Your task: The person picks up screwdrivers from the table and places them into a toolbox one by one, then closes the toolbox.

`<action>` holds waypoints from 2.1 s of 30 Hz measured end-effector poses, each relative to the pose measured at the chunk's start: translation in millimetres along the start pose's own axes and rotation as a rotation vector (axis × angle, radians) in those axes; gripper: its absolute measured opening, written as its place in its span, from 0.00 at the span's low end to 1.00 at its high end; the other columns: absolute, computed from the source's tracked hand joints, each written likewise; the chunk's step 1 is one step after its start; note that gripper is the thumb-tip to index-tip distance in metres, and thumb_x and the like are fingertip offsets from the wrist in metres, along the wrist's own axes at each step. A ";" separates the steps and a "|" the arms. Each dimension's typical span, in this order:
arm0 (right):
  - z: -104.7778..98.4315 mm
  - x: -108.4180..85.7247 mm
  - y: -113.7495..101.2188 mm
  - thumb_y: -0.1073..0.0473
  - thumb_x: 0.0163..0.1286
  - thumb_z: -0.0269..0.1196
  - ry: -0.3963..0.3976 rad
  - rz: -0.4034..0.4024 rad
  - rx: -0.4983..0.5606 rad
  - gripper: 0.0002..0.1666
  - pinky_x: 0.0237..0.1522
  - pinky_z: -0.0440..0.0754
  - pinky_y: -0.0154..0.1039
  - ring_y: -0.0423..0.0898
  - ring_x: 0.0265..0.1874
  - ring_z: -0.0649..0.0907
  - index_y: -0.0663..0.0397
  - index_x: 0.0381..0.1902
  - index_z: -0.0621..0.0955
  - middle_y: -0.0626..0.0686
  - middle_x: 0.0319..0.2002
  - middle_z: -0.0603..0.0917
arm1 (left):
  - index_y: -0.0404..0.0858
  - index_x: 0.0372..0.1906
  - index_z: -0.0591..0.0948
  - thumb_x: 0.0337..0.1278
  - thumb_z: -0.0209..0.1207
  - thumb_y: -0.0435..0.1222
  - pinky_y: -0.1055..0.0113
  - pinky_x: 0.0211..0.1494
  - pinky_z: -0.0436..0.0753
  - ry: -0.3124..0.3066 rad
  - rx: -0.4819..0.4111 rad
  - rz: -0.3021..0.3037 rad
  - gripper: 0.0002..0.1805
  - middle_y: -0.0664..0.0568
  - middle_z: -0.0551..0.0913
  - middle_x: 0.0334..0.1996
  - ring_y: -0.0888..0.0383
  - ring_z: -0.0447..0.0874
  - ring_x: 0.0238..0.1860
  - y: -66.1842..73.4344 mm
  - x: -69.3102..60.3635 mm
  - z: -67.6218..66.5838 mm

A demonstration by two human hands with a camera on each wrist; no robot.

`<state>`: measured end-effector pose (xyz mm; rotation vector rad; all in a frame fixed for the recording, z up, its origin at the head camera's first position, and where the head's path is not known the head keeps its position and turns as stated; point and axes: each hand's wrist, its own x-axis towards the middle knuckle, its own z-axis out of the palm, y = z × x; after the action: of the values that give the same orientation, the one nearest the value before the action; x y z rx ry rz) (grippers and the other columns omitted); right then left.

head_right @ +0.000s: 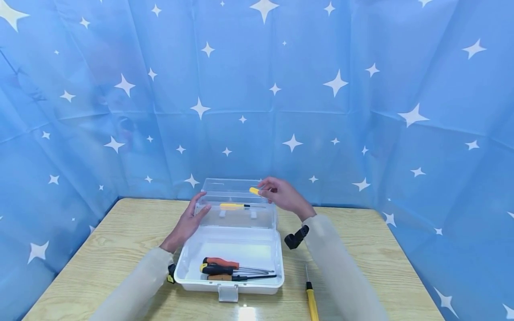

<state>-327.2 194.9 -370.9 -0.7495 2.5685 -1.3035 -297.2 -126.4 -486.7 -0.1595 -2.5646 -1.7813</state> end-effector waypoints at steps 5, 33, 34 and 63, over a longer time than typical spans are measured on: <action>4.6 9.1 -1.3 0.56 0.76 0.58 -0.005 -0.015 -0.006 0.16 0.45 0.84 0.53 0.56 0.41 0.83 0.55 0.58 0.77 0.60 0.47 0.83 | 0.60 0.77 0.53 0.70 0.51 0.59 0.31 0.71 0.56 0.004 0.004 -0.004 0.36 0.52 0.46 0.80 0.40 0.47 0.78 0.6 -0.7 -0.1; 41.9 44.2 -11.2 0.56 0.75 0.60 -0.066 -0.002 -0.064 0.13 0.50 0.84 0.50 0.54 0.46 0.83 0.53 0.53 0.79 0.56 0.47 0.83 | 0.67 0.74 0.55 0.65 0.50 0.65 0.34 0.71 0.60 -0.004 -0.002 -0.006 0.36 0.55 0.48 0.80 0.42 0.51 0.77 4.0 -5.1 -2.4; 43.4 45.3 -11.9 0.56 0.75 0.60 -0.066 -0.001 -0.069 0.13 0.49 0.84 0.48 0.56 0.47 0.83 0.53 0.53 0.79 0.55 0.47 0.83 | 0.67 0.74 0.55 0.65 0.50 0.64 0.34 0.71 0.60 -0.004 0.000 -0.005 0.35 0.55 0.48 0.80 0.41 0.51 0.77 3.9 -4.5 -2.2; 78.0 58.8 -14.6 0.60 0.72 0.62 0.000 0.071 -0.134 0.10 0.47 0.84 0.40 0.46 0.42 0.81 0.50 0.50 0.80 0.50 0.45 0.83 | 0.69 0.73 0.55 0.66 0.50 0.64 0.33 0.71 0.57 -0.004 -0.016 -0.030 0.34 0.53 0.48 0.80 0.41 0.49 0.78 2.8 -1.8 -0.8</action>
<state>-344.4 102.8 -402.0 -0.6736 2.6776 -1.1196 -295.2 -126.3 -483.9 -0.1252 -2.5695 -1.8137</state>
